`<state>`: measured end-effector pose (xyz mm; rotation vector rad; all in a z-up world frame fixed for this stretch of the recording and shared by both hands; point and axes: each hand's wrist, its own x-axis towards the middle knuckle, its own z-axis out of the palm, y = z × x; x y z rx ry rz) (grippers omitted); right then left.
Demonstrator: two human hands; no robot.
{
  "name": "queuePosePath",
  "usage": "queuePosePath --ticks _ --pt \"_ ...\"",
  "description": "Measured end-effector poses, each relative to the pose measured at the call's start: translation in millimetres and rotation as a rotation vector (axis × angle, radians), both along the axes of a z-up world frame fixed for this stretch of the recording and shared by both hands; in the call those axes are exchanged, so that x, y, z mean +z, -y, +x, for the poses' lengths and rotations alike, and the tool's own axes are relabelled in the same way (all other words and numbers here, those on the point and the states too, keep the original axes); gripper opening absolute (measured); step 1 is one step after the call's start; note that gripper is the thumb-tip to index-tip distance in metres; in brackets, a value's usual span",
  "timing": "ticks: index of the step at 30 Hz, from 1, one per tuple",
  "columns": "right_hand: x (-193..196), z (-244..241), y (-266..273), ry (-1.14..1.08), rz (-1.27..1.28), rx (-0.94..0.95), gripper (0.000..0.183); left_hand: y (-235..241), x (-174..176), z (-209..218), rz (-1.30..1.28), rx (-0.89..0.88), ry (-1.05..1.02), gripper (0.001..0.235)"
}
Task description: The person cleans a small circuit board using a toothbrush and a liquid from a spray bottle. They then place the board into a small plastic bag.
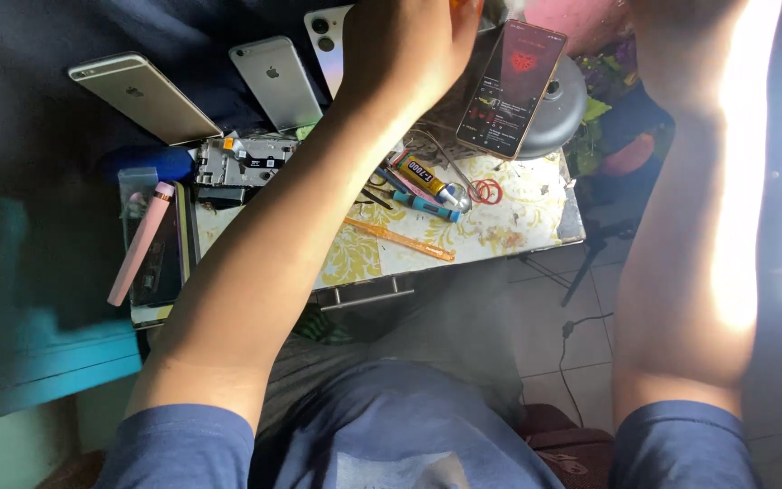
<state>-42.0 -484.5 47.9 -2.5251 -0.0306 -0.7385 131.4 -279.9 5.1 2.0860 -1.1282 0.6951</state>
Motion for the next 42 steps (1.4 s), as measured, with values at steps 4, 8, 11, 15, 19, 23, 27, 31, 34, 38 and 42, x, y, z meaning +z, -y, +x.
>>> queuePosePath --ticks 4,8,11,15,19,23,27,31,34,38,42 --pt "14.6 -10.9 -30.4 -0.012 0.060 -0.067 0.026 7.3 -9.4 8.3 0.035 0.009 -0.094 0.006" --pt "17.1 4.3 -50.4 -0.169 0.136 -0.101 0.011 9.5 -4.5 6.8 0.096 -0.050 -0.309 0.013" --pt "0.7 22.9 -54.8 -0.088 0.084 0.135 0.018 8.4 4.0 3.7 0.137 -0.045 -0.416 0.013" --pt "-13.8 34.0 -60.6 -0.007 0.041 0.274 0.045 4.4 3.9 8.2 0.203 0.009 -0.425 0.008" --pt "-23.9 42.3 -63.5 -0.031 -0.079 0.261 0.044 -9.3 1.5 6.8 0.123 0.031 -0.243 0.011" --pt "-26.8 45.8 -68.7 -0.039 -0.109 0.291 0.054 -26.6 4.3 0.2 0.030 0.042 0.000 0.021" --pt "-24.7 46.2 -77.1 -0.027 -0.147 0.270 0.055 -83.3 66.5 -39.6 -0.093 -0.242 -0.941 0.076" --pt "-24.9 44.7 -84.6 -0.039 -0.170 0.255 0.044 -133.7 27.3 -43.2 -0.811 -1.097 -1.657 0.089" --pt "-28.9 42.8 -84.1 0.029 -0.319 0.235 0.047 -156.2 12.5 -48.2 -0.878 -1.389 -1.518 0.085" --pt "-10.0 22.2 -108.8 0.169 -0.461 0.125 0.051 -172.6 77.4 -76.9 -1.673 -1.004 -2.099 0.113" --pt "-30.3 3.4 -172.7 0.239 -0.352 0.206 0.050 -184.8 76.0 -91.2 -1.485 -0.927 -1.956 0.104"
